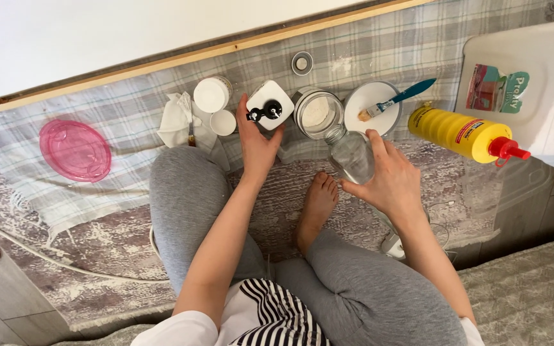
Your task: Preparing and mixing white paint or plaster materials in small jars and containers.
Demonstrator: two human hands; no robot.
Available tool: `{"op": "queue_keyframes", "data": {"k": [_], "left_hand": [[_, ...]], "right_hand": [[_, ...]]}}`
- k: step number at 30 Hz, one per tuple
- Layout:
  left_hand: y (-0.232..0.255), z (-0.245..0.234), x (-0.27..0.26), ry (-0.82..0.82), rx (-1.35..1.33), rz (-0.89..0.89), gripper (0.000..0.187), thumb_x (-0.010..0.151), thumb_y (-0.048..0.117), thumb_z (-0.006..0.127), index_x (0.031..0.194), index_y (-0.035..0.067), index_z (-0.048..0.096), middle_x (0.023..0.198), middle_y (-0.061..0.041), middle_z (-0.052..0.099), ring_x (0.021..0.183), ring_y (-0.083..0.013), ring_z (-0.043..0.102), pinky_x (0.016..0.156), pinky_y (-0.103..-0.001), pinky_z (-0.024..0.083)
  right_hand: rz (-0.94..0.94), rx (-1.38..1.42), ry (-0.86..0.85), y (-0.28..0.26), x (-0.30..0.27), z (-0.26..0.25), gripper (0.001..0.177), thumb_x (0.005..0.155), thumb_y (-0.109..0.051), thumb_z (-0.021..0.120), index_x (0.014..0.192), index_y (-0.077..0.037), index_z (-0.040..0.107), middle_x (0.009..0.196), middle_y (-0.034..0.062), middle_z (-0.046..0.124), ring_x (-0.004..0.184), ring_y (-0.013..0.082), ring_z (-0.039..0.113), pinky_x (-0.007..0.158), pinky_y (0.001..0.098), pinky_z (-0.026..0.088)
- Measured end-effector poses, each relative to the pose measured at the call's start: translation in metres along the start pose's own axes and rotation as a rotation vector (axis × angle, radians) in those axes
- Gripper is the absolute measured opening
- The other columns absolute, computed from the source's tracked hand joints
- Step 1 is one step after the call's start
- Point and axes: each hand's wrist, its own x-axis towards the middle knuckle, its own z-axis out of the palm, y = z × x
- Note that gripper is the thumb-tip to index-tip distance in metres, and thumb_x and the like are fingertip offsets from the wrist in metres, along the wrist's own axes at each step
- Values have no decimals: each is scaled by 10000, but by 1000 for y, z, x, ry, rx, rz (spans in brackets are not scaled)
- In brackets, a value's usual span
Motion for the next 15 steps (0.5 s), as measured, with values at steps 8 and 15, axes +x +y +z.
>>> {"op": "queue_keyframes", "data": {"k": [8, 15], "left_hand": [[2, 0, 1, -4, 4, -16, 980, 877, 121, 837, 1614, 35, 197, 1569, -244, 341, 1455, -394, 433, 1186, -483, 413], [1, 0, 1, -4, 11, -11, 982, 877, 118, 836, 1616, 42, 195, 1572, -242, 339, 1460, -399, 427, 1191, -488, 407]], "right_hand": [[6, -16, -10, 0, 2, 2, 1118, 549, -514, 925, 1462, -71, 457, 1165, 162, 693, 1009, 313, 723, 707, 443, 611], [34, -28, -49, -4, 5, -2, 1120, 559, -515, 925, 1470, -71, 449, 1154, 172, 689, 990, 312, 724, 690, 443, 612]]}}
